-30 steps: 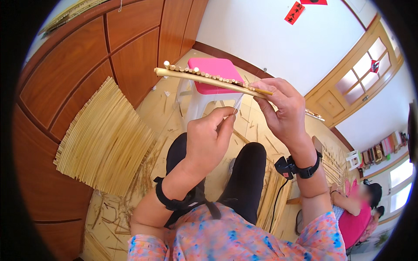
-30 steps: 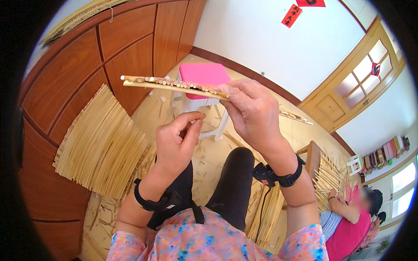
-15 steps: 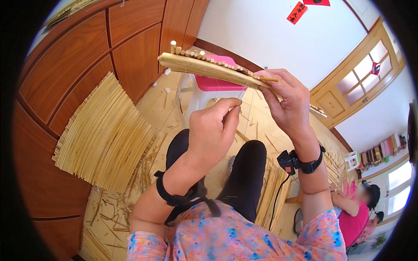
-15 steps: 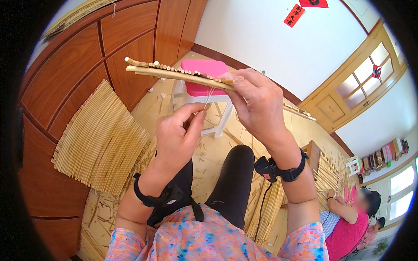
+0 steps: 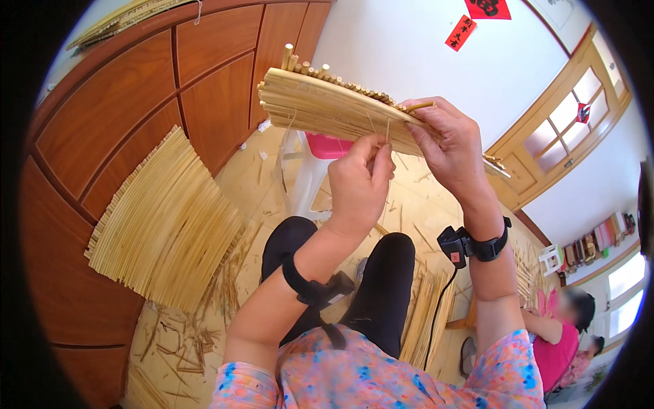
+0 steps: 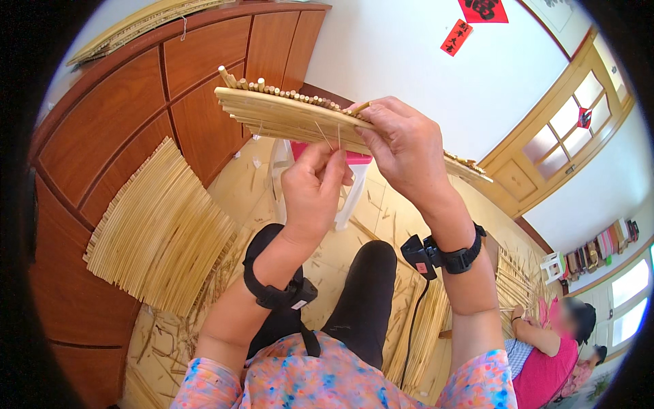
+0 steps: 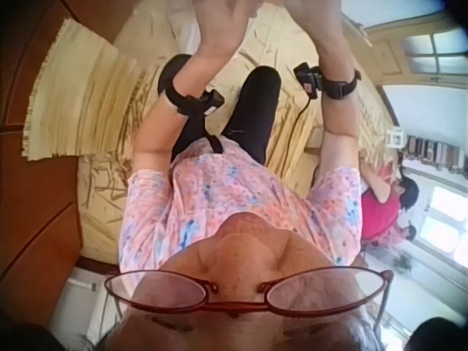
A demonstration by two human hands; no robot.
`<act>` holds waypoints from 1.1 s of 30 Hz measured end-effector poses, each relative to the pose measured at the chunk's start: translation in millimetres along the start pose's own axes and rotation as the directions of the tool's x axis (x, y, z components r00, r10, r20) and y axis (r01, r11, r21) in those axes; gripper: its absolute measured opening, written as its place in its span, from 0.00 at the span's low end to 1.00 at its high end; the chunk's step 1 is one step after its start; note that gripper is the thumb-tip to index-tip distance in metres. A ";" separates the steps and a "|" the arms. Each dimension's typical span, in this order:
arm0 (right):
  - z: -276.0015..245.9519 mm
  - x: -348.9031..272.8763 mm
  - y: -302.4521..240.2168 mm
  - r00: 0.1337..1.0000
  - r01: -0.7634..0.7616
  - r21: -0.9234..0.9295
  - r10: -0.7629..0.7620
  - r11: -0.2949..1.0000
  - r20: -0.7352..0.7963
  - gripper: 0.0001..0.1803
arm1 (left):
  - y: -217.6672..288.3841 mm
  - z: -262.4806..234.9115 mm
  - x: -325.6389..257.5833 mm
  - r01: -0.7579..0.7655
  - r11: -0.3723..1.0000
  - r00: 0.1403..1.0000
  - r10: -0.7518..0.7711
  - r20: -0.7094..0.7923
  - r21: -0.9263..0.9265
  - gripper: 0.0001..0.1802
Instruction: The person weaves thin bamboo strips together using a white string, repeatedly threading the string through the strips and tightening it to secure the bundle. The person adjusts the alignment of the strips and pulls the string to maintain tension.
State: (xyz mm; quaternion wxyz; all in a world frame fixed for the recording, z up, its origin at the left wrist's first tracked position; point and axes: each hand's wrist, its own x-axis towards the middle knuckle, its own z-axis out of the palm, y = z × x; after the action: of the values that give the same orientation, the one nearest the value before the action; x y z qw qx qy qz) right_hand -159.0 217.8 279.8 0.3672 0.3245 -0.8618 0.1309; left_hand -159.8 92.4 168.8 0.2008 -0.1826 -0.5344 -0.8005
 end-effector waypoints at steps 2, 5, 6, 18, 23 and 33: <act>-2.0 1.7 -0.7 1.000 -0.011 0.018 0.011 1.000 0.009 0.08 | 1.7 4.1 -3.2 -0.018 0.995 0.998 0.012 -0.065 -0.099 0.08; -3.3 2.8 0.7 0.999 -0.028 0.039 0.028 0.999 0.023 0.09 | 8.8 -2.3 -5.0 -0.046 0.989 0.995 0.034 -0.090 -0.141 0.07; -2.9 3.2 0.6 0.999 -0.034 0.049 0.032 0.998 0.025 0.09 | 13.5 -6.9 -3.0 -0.046 0.986 0.995 0.031 -0.090 -0.162 0.07; -4.1 5.8 -0.1 0.998 -0.051 0.036 0.050 0.998 0.024 0.11 | 35.9 -17.8 7.9 -0.196 0.977 0.981 0.196 0.015 0.087 0.05; -3.3 3.2 2.2 0.998 -0.054 0.014 0.053 0.998 0.032 0.10 | 20.1 -21.9 7.4 -0.595 0.670 0.794 0.575 0.196 0.443 0.01; 2.1 -1.2 -8.6 1.000 0.021 0.016 -0.021 1.000 -0.007 0.10 | 40.7 -23.3 -2.7 -0.274 0.958 0.955 0.261 0.140 0.082 0.01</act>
State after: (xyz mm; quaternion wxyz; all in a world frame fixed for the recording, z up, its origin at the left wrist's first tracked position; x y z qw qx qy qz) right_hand -153.9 210.8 277.4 0.3689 0.3359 -0.8560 0.1353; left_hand -138.3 57.0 190.8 0.2817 -0.2938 -0.5562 -0.7246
